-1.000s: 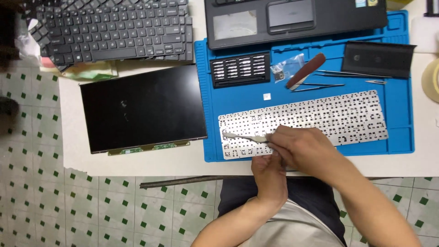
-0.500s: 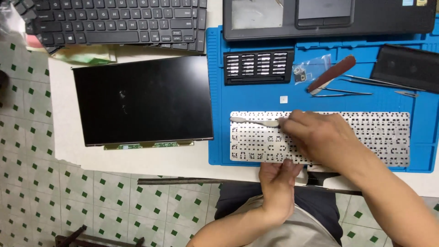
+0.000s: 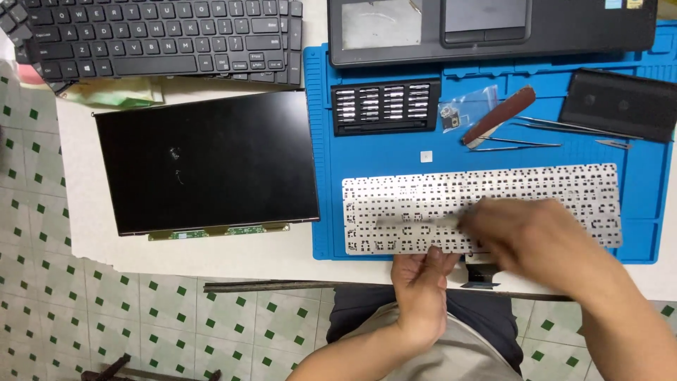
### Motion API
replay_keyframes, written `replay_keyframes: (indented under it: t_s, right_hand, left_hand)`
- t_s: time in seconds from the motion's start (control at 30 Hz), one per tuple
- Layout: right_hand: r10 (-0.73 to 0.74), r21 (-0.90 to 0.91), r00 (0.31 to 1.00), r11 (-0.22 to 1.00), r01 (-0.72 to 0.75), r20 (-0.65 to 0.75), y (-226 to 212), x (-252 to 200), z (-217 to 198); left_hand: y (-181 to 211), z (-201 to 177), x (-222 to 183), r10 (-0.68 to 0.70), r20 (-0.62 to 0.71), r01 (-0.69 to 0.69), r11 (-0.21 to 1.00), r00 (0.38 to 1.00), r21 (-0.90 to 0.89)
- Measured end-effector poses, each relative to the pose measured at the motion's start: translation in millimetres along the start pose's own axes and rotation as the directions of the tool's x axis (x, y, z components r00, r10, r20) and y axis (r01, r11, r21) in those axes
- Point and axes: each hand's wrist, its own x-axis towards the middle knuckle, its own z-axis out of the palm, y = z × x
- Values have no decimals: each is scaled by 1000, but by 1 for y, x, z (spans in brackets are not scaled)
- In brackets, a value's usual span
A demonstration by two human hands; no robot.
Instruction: Cleaning a laptop keyboard frame using a toothbrush and sorting small keyboard components on a repair mat.
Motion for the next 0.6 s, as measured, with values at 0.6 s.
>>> replay_keyframes:
  t_s: [0.6]
  right_hand:
    - [416,-80,766,854,-515,-490,-13,-119,80]
  left_hand:
    - [-2,-2,2,-17,-123,17,1000,992,-2]
